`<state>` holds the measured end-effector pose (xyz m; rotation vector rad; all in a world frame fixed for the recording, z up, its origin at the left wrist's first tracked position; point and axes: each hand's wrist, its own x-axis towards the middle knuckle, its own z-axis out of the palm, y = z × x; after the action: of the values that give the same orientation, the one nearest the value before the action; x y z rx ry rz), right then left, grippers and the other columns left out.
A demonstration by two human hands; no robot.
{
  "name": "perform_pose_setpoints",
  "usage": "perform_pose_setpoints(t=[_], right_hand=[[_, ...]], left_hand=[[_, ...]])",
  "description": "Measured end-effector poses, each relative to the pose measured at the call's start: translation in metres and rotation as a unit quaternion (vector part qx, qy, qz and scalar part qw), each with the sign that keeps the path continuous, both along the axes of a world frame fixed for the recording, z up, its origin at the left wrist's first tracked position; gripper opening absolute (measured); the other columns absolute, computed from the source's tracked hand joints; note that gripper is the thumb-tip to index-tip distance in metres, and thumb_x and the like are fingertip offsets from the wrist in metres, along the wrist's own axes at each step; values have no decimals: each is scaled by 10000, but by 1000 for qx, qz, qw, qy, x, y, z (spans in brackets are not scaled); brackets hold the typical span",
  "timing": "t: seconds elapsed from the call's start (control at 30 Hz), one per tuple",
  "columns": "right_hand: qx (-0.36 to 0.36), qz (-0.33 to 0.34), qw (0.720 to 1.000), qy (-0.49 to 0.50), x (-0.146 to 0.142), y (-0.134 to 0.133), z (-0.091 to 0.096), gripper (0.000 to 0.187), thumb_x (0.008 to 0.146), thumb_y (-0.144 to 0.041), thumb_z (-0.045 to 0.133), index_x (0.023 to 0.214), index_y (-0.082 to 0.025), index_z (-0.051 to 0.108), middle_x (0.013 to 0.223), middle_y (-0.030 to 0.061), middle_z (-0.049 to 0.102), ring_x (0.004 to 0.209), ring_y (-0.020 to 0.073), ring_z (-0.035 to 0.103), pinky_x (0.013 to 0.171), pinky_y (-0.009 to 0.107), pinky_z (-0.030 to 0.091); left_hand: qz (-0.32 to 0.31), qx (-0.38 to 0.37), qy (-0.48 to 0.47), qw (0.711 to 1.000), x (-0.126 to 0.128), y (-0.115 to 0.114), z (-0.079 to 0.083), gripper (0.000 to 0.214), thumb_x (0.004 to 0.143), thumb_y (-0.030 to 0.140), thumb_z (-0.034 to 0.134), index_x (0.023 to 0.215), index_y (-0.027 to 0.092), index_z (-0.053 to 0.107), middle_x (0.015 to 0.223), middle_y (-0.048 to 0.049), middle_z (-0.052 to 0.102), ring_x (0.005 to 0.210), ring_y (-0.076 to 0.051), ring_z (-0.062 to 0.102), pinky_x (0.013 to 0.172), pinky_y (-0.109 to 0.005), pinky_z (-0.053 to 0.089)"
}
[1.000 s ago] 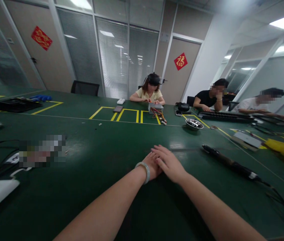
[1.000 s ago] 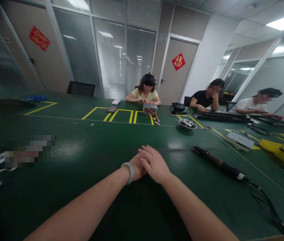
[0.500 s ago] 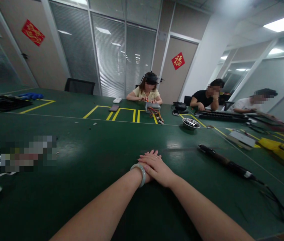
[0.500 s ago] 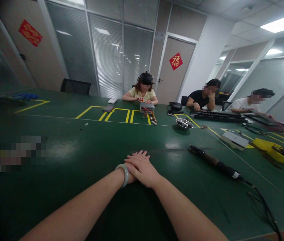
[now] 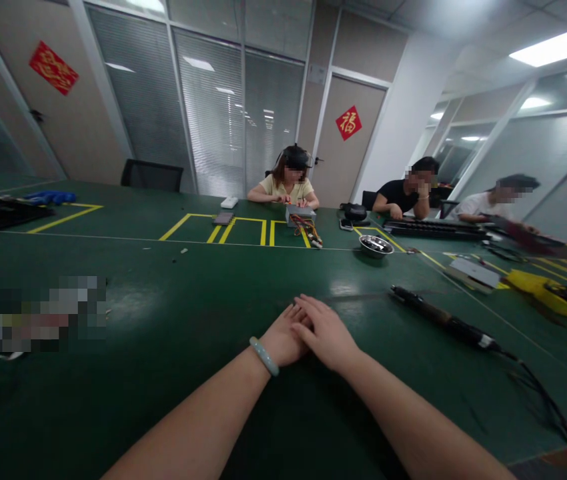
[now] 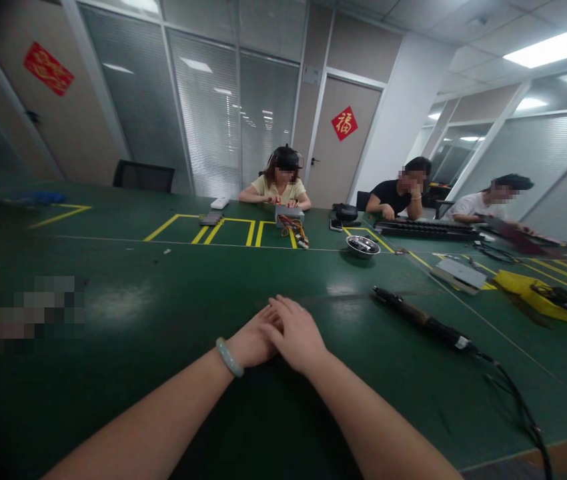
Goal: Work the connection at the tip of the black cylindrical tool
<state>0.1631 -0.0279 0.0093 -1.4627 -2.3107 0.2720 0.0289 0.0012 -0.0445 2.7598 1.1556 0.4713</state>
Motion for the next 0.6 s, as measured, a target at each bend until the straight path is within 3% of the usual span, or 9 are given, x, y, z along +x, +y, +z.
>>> perform_pose_setpoints(t=[0.07,0.13,0.2,0.27,0.33,0.4,0.5,0.6], right_hand=[[26,-83,996,-17,44,18,0,586,893,-511,424,1387,-196,410,1418,75,418,1301,238,369,1089,376,273],[32,-167,985,-32,103,31,-1,613,895,-499,396,1367,-108,428,1394,160,426,1280,294,390,1072,420,284],[60,-302,945,-110,173,31,-3,605,877,-528,380,1339,-149,475,1398,152,424,1270,294,405,1062,381,298],[69,-378,914,-130,246,18,-9,669,863,-525,373,1331,-56,467,1399,243,379,1276,384,366,1055,479,269],[60,-454,872,-171,313,-2,-19,775,815,-623,370,1339,-58,454,1395,251,378,1274,413,357,1012,521,311],[6,-476,863,-171,365,-23,-30,836,758,-701,391,1353,-117,445,1363,241,427,1223,405,427,957,507,371],[-44,-435,891,-124,406,-42,-44,782,763,-699,382,1376,-215,408,1279,205,521,1115,363,535,872,464,431],[-56,-442,890,-97,410,-38,-47,777,711,-733,433,1323,-256,477,1201,206,571,1047,396,565,786,508,446]], left_hand=[[-10,-26,-1,1000,-9,2,7,603,930,534,298,1441,213,284,1525,-55,220,1398,-270,171,1132,-428,170],[-15,-55,-4,998,-13,2,12,625,934,577,230,1449,225,263,1533,-54,191,1405,-260,150,1129,-428,166],[-19,-71,-6,997,-14,1,15,628,931,593,217,1453,247,251,1537,-41,176,1409,-252,136,1129,-428,158],[-20,-80,-7,997,-14,0,16,626,931,595,218,1455,254,245,1537,-37,174,1411,-249,129,1127,-432,153],[-19,-86,-9,996,-13,-1,17,625,931,595,223,1454,254,248,1536,-37,178,1411,-249,126,1125,-438,153],[-15,-90,-11,996,-13,-1,18,623,931,592,234,1453,252,253,1536,-40,179,1411,-252,124,1124,-445,153],[-11,-96,-12,995,-13,-1,19,619,931,586,249,1453,253,251,1538,-43,170,1411,-256,126,1125,-455,155],[-15,-103,-11,995,-13,-1,19,619,931,589,247,1457,263,238,1540,-37,161,1411,-254,123,1127,-460,157]])
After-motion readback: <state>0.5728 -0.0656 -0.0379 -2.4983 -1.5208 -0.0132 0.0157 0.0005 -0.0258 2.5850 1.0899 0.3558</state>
